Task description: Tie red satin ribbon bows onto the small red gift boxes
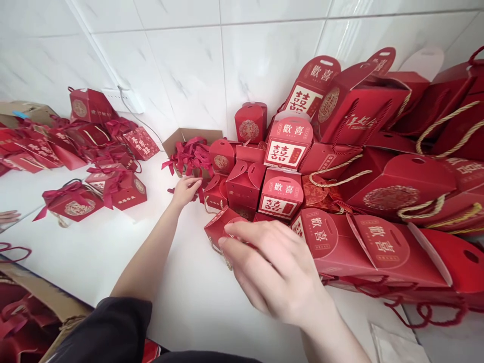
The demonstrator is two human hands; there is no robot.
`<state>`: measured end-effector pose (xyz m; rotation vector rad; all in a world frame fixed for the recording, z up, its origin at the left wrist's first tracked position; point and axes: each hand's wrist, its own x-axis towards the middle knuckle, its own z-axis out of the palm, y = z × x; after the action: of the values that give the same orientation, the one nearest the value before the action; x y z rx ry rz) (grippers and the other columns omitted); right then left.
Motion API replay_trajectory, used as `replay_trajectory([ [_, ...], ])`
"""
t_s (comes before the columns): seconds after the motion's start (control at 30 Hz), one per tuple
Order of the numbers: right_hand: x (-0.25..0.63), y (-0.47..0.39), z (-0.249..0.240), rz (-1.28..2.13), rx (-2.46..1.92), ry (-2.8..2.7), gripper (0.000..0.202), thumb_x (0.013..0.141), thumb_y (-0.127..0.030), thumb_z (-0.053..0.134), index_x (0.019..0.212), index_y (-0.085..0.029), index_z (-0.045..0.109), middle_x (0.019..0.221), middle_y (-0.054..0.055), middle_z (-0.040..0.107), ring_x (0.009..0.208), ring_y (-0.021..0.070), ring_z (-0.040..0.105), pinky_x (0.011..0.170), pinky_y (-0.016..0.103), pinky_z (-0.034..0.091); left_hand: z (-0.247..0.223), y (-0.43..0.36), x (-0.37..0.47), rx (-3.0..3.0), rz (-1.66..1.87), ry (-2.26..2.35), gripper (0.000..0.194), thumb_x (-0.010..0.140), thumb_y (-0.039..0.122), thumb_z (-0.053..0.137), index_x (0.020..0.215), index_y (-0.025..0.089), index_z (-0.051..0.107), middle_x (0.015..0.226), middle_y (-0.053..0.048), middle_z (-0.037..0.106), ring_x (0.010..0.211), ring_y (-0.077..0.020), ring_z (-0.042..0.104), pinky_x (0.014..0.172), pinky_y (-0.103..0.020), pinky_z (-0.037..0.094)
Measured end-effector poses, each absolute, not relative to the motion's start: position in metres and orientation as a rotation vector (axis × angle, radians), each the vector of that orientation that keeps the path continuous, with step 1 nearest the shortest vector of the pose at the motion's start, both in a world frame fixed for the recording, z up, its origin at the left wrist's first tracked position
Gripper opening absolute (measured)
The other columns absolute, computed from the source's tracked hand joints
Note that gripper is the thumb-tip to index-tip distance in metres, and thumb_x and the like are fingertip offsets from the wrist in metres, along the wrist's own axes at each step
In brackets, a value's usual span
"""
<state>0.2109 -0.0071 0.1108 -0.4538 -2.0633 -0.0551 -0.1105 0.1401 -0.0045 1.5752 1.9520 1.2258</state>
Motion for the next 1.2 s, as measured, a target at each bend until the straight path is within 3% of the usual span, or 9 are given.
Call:
replay_trajectory([
  [0.17,0.218,0.002,0.104,-0.022,-0.472,-2.205,0.023,0.088,-0.002,0.060,0.109,-0.011,0.064,0.108,0.013,0.068,0.092,0.0215,0.064,0.075,0.037,0.052,0.008,0.140,-0.107,1.418,1.195,1.856,0.041,0.077,0.036,0.065,0.109,0.012,0.075,0.073,-0.008,0.070,0.061,-0.0198,0.065,0.061,-0.037,0.058],
  [0.23,0.220,0.007,0.102,0.011,-0.489,-2.207,0.024,0.089,-0.003,0.060,0.110,-0.012,0.063,0.107,0.012,0.068,0.093,0.0210,0.064,0.077,0.036,0.052,0.026,0.125,-0.102,1.384,1.199,1.782,0.047,0.077,0.037,0.066,0.118,0.015,0.072,0.073,-0.006,0.071,0.049,-0.0146,0.059,0.051,-0.033,0.055],
  [0.33,0.217,0.013,0.098,0.062,-0.507,-2.224,0.025,0.091,-0.007,0.058,0.113,-0.015,0.063,0.106,0.010,0.069,0.092,0.0206,0.065,0.079,0.036,0.053,0.064,0.090,-0.085,1.382,1.315,1.529,0.042,0.078,0.033,0.069,0.119,0.022,0.072,0.102,-0.008,0.075,0.067,-0.0167,0.068,0.056,-0.031,0.059],
  [0.43,0.207,0.018,0.091,0.103,-0.581,-2.184,0.034,0.092,-0.007,0.054,0.123,-0.020,0.060,0.107,0.008,0.069,0.093,0.0202,0.067,0.080,0.036,0.055,0.096,0.053,-0.059,1.385,1.412,1.204,0.031,0.076,0.024,0.076,0.106,0.025,0.078,0.105,-0.005,0.077,0.094,-0.0213,0.072,0.078,-0.032,0.062],
  [0.53,0.197,0.022,0.084,0.184,-0.660,-2.032,0.053,0.091,-0.003,0.056,0.139,-0.024,0.049,0.110,0.006,0.068,0.095,0.0181,0.067,0.084,0.033,0.056,0.110,0.026,-0.035,1.419,1.322,1.034,0.026,0.078,0.021,0.076,0.103,0.027,0.078,0.103,-0.004,0.077,0.099,-0.0232,0.072,0.091,-0.037,0.061],
  [0.63,0.192,0.024,0.079,0.236,-0.630,-1.966,0.063,0.090,-0.002,0.059,0.146,-0.027,0.042,0.109,0.006,0.065,0.090,0.0164,0.067,0.082,0.031,0.057,0.112,0.014,-0.020,1.485,1.218,1.000,0.025,0.083,0.021,0.071,0.107,0.026,0.078,0.103,-0.005,0.077,0.095,-0.0234,0.073,0.087,-0.038,0.063],
  [0.83,0.193,0.020,0.077,0.228,-0.601,-1.974,0.032,0.091,-0.009,0.062,0.118,-0.025,0.068,0.095,0.004,0.057,0.084,0.0156,0.063,0.073,0.030,0.057,0.107,0.014,-0.007,1.783,1.119,1.032,0.033,0.084,0.012,0.066,0.114,0.024,0.075,0.097,-0.005,0.074,0.086,-0.0166,0.069,0.077,-0.028,0.059],
  [1.0,0.194,0.018,0.081,0.325,-0.643,-1.838,0.028,0.091,-0.011,0.061,0.112,-0.027,0.071,0.094,0.005,0.057,0.083,0.0176,0.062,0.070,0.033,0.057,0.106,0.016,-0.004,2.062,0.976,1.178,0.013,0.086,0.024,0.067,0.080,0.023,0.079,0.071,-0.002,0.065,0.072,-0.0136,0.061,0.065,-0.025,0.050],
  [1.2,0.202,0.018,0.087,0.604,-0.672,-1.529,0.018,0.090,-0.012,0.060,0.095,-0.025,0.072,0.107,0.007,0.063,0.100,0.0233,0.063,0.084,0.040,0.055,0.102,0.022,-0.008,2.216,0.841,1.685,0.013,0.083,0.030,0.067,0.075,0.023,0.074,0.061,0.000,0.062,0.069,-0.0165,0.056,0.065,-0.029,0.044],
])
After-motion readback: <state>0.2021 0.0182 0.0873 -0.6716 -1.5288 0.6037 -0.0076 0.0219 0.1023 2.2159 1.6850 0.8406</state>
